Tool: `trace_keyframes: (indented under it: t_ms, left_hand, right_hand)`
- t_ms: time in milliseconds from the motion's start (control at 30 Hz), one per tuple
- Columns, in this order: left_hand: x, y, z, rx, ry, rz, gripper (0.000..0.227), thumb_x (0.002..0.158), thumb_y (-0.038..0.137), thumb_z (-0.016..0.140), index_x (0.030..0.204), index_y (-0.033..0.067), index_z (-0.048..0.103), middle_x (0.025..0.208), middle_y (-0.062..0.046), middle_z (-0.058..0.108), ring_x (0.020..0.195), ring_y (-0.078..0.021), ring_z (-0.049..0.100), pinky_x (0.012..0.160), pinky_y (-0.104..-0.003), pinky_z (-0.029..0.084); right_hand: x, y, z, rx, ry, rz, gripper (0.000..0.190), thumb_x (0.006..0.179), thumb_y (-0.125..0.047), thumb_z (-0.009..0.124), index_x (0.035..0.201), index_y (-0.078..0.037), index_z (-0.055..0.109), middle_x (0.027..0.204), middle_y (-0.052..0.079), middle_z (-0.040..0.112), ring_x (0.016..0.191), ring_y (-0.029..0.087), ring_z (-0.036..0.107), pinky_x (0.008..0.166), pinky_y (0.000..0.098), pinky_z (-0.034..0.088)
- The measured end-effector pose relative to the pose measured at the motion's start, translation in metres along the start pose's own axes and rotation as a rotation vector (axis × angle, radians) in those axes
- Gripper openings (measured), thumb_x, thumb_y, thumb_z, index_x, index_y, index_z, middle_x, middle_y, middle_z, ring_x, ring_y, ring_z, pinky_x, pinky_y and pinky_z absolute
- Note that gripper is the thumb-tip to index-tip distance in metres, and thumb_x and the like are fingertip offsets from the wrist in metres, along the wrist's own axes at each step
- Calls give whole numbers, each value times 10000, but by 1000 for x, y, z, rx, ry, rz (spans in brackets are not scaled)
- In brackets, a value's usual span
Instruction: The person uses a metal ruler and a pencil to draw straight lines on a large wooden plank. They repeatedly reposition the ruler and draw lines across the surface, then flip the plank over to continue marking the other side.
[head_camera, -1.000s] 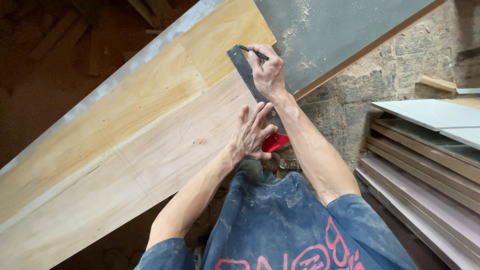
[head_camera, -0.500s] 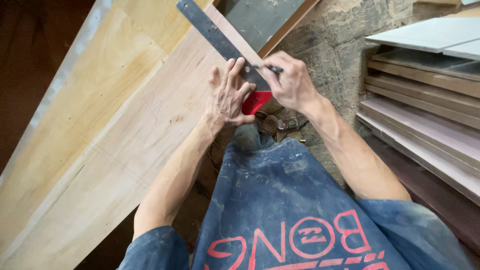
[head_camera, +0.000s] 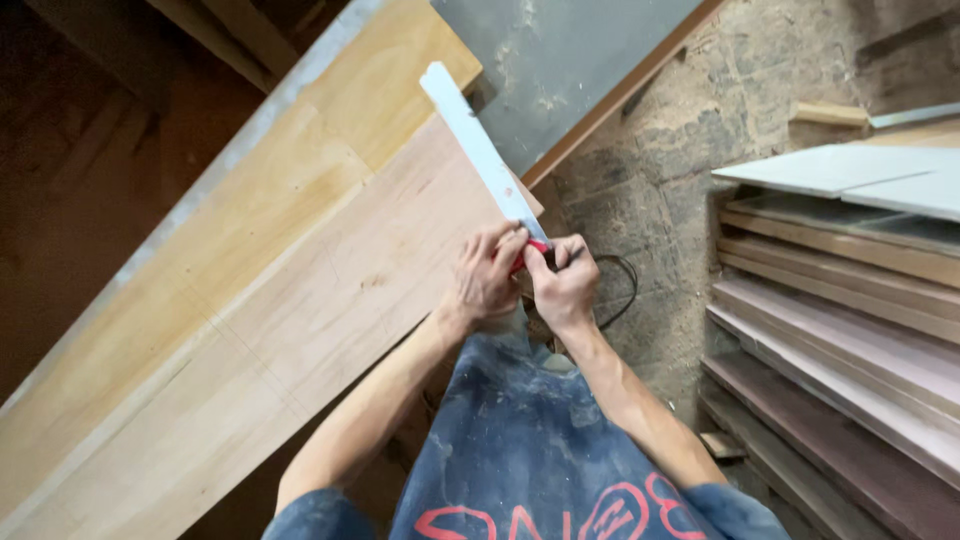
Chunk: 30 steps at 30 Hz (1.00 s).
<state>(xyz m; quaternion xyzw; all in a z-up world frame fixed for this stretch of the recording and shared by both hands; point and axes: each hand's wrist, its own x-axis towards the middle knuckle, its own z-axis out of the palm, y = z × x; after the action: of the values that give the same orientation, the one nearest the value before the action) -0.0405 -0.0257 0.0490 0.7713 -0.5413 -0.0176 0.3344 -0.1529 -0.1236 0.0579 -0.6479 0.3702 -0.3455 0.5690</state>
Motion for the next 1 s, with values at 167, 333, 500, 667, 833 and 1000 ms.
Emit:
trace_keyframes:
  t_ms: [167, 333, 500, 667, 833, 1000]
  left_hand:
    - [21, -12, -19, -158, 376, -54, 353, 923, 62, 745, 1267, 101, 675, 1114, -108, 703, 966, -296, 709, 823, -378, 586]
    - [85, -117, -62, -360, 288, -459, 271, 958, 121, 697, 1226, 90, 721, 998, -126, 781, 866, -198, 731, 789, -353, 586]
    - [147, -257, -116, -389, -45, -825, 269, 953, 168, 676, 1200, 106, 762, 892, -95, 780, 729, -113, 646, 673, -323, 528]
    - [186, -361, -137, -184, -120, -687, 272, 928, 188, 706, 1185, 124, 769, 963, -116, 777, 808, -147, 732, 762, -337, 570]
    - [190, -378, -142, -343, -264, -616, 303, 951, 180, 738, 1234, 71, 743, 986, -83, 771, 840, -124, 694, 752, -313, 558]
    - [196, -363, -155, -382, -374, -715, 340, 924, 199, 776, 1229, 64, 711, 974, -45, 748, 832, -118, 696, 716, -309, 559]
  right_hand:
    - [21, -59, 18, 66, -113, -197, 397, 905, -83, 811, 784, -77, 433, 1007, 113, 735, 768, 42, 582, 628, 192, 476]
    - [82, -80, 52, 118, -267, -133, 340, 946, -71, 758, 795, -56, 453, 1194, 226, 705, 881, 121, 674, 696, 247, 579]
    - [131, -68, 68, 90, -159, 90, 321, 938, -55, 731, 780, -84, 453, 1072, 205, 725, 840, 151, 724, 689, 275, 641]
    - [159, -36, 80, 178, -22, 223, 347, 965, -19, 719, 793, -103, 429, 963, 144, 742, 735, 143, 703, 625, 280, 598]
    - [173, -21, 81, 179, 66, 350, 224, 1005, -142, 699, 877, -75, 529, 926, 128, 701, 724, 167, 706, 631, 310, 619]
    - [186, -12, 93, 396, 12, 419, 387, 1054, -395, 462, 1000, -46, 620, 994, 171, 706, 772, 192, 708, 675, 354, 618]
